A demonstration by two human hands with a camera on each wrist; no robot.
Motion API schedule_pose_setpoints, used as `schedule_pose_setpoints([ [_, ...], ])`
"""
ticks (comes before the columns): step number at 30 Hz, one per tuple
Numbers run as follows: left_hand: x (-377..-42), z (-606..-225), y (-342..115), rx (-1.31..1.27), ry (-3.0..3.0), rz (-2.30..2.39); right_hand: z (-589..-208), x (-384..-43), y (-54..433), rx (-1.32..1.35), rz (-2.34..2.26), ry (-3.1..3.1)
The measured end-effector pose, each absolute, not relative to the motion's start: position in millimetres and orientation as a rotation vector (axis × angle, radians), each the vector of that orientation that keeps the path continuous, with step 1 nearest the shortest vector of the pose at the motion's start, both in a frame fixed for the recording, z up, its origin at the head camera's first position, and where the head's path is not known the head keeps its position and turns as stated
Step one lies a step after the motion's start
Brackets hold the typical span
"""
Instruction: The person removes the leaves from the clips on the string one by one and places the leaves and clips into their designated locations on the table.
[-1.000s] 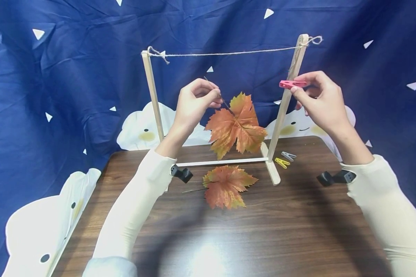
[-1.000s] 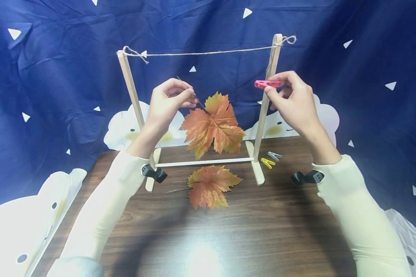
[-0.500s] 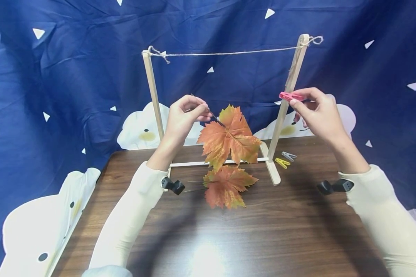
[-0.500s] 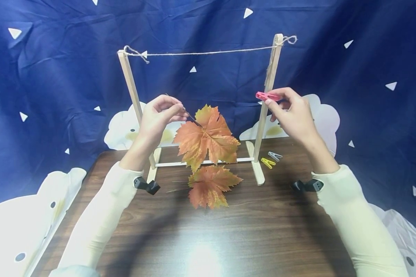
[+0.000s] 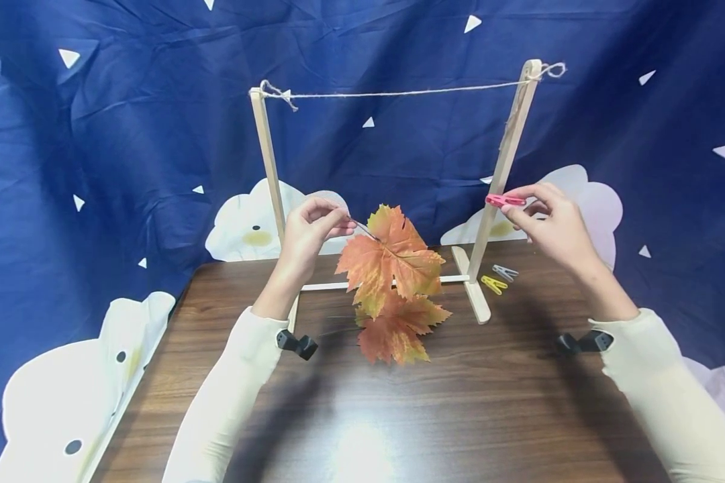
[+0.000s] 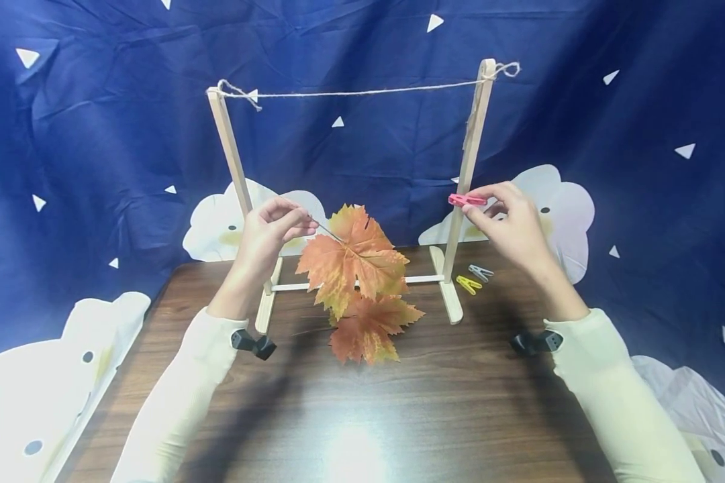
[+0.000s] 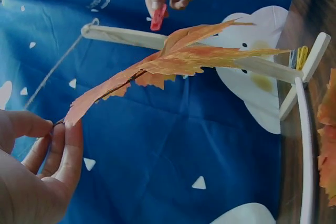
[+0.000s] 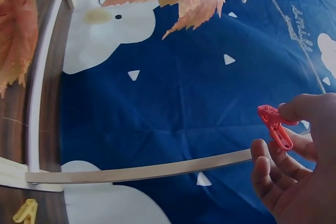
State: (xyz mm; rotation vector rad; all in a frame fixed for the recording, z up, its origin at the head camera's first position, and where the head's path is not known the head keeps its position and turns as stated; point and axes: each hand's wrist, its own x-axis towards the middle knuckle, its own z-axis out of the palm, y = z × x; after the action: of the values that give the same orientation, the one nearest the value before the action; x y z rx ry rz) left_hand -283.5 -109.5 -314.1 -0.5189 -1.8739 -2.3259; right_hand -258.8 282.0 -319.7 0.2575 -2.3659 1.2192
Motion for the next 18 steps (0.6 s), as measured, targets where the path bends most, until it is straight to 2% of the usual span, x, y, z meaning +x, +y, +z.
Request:
schedule_pose_setpoints([
  [18,-275.5,-362.8,-131.6,-0.344,-1.886,-2.406,-368.5,-260.9,297.6,0.372,1.105,-2.360],
])
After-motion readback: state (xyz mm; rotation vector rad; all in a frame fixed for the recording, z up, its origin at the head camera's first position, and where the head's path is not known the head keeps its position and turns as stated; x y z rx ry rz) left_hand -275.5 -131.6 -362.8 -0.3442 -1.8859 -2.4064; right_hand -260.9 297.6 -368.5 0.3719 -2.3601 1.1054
